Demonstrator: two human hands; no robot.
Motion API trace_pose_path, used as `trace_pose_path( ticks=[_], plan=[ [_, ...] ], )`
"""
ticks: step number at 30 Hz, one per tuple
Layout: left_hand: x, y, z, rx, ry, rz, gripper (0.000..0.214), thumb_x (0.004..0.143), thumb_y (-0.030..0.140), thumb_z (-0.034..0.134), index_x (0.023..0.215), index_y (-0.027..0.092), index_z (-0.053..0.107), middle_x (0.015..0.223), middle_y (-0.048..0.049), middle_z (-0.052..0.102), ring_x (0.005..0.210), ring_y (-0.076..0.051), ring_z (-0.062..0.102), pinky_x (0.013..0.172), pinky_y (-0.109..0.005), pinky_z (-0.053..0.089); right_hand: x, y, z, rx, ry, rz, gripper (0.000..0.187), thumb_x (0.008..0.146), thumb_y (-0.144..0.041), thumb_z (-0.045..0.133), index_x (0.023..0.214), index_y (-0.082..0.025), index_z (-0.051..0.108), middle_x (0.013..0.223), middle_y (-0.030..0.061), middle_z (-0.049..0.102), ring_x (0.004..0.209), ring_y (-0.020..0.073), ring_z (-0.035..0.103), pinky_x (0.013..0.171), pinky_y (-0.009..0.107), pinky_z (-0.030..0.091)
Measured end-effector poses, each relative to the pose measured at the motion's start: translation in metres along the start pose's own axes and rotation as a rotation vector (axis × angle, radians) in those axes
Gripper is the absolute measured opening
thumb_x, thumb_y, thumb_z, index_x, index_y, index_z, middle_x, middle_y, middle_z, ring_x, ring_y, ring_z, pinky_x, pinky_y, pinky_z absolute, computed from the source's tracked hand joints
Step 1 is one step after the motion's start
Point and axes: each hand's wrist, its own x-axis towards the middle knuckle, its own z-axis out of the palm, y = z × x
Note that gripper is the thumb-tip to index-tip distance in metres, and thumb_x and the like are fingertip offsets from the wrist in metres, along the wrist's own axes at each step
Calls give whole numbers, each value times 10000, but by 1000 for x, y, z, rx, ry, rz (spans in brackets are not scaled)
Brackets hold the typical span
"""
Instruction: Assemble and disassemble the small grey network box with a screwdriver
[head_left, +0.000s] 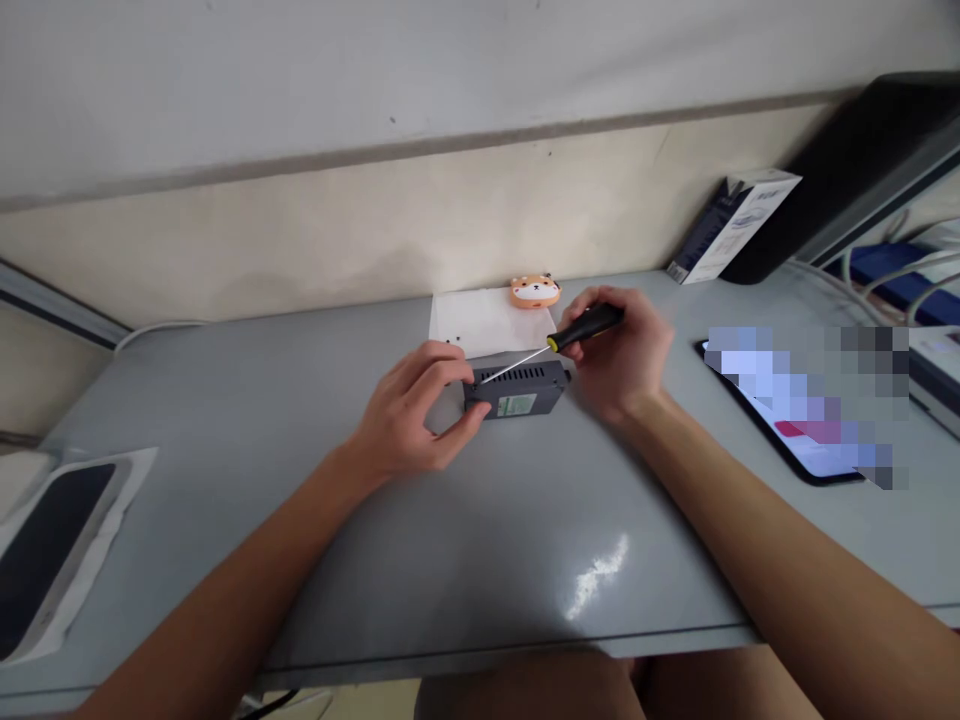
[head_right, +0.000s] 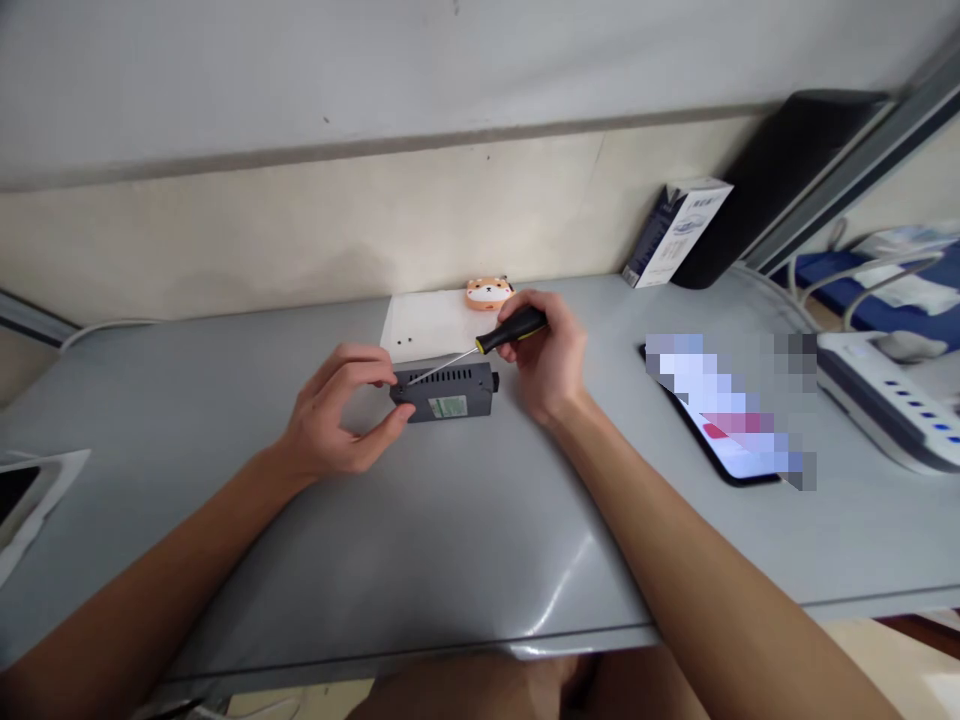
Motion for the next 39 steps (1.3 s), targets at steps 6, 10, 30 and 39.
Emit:
trace_pose_path(
  ticks=[6, 10, 30, 39],
  plan=[
    [0, -2, 1, 59, 10, 41, 150, 927, 174, 669, 984, 239, 547, 957, -35, 627, 784, -166, 616, 708, -309, 544, 1, -1, -2, -18, 23, -43, 264, 851, -371, 541, 629, -230, 526, 700, 21, 514, 503, 107, 436, 439, 285, 305],
    [-1, -5, 0, 89, -20, 20, 105, 923, 178, 646, 945, 245, 568, 947, -30, 627, 735, -156, 578, 691, -309, 531, 4, -3, -3, -32, 36, -76, 307, 883, -395, 534, 628, -233, 475, 713, 23, 521, 489, 107, 436, 441, 307, 313],
    [3, 24, 14, 166, -90, -46, 252, 1023, 125, 594, 1212, 258, 695, 1232, -47, 784, 1117, -201, 740, 990, -365, 513, 32, -10, -40, 152, 114, -96, 359, 859, -353, 551, 522, -248, 488, 556, 14, 458, 432, 127, 385, 438, 341, 268],
    [5, 26, 15, 169, -69, -53, 206, 1024, 113, 597, 1151, 230, 708, 1181, -50, 791, 1058, -193, 748, 947, -347, 513, 31, -11, -41, 162, 137, -76, 299, 805, -329, 539, 519, -251, 502, 562, 29, 428, 463, 135, 329, 454, 351, 231]
  ],
)
